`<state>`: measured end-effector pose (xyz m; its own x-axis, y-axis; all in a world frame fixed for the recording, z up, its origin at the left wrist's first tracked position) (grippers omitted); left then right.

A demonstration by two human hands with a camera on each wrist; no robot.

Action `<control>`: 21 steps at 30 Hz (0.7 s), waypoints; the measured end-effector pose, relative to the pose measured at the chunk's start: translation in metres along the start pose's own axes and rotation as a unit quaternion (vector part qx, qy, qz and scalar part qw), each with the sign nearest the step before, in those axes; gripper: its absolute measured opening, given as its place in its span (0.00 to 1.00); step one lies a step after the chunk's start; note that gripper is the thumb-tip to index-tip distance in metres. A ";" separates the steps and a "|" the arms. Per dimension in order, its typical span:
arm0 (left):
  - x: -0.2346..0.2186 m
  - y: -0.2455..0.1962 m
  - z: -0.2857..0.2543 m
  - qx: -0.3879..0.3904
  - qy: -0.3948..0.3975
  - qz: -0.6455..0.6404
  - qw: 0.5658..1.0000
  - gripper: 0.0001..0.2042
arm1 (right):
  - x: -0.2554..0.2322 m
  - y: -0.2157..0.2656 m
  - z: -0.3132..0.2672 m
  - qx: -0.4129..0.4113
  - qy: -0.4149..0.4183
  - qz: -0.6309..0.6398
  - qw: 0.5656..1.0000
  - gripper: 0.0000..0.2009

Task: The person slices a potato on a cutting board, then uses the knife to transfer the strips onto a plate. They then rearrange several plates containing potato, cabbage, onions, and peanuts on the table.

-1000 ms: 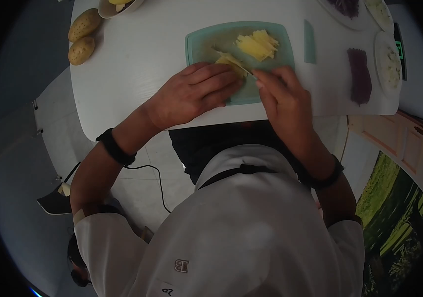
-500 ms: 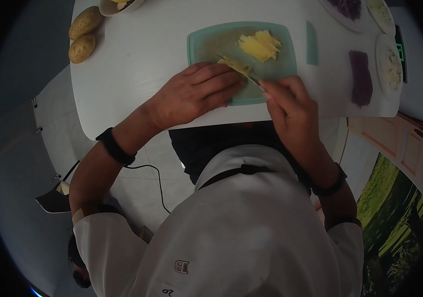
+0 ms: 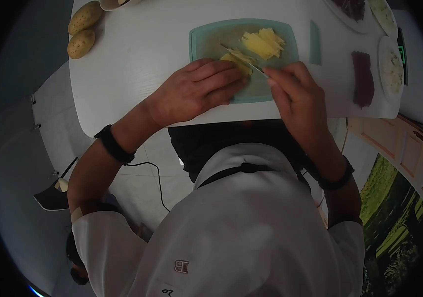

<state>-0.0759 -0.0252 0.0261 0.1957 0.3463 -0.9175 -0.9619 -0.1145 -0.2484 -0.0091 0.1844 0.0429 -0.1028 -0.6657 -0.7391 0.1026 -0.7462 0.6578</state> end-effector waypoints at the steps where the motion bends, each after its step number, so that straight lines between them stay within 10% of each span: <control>1: 0.000 0.000 0.000 0.000 0.000 0.000 1.000 0.27 | 0.000 0.000 -0.001 -0.001 0.001 0.001 1.000 0.09; 21: -0.001 0.000 0.001 -0.004 -0.007 -0.012 1.000 0.30 | -0.001 0.001 -0.012 0.000 -0.008 0.017 1.000 0.09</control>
<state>-0.0761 -0.0249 0.0270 0.2160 0.3629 -0.9065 -0.9554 -0.1132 -0.2729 0.0033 0.1845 0.0419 -0.1144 -0.6906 -0.7141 0.1071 -0.7232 0.6823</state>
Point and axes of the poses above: each hand's wrist, its own z-axis towards the middle knuckle, its own x-axis out of the palm, y = z × x, the point moved 4 cm from there along z, towards the middle knuckle, and after that the axes turned 3 degrees about x, right-handed, at the moved point
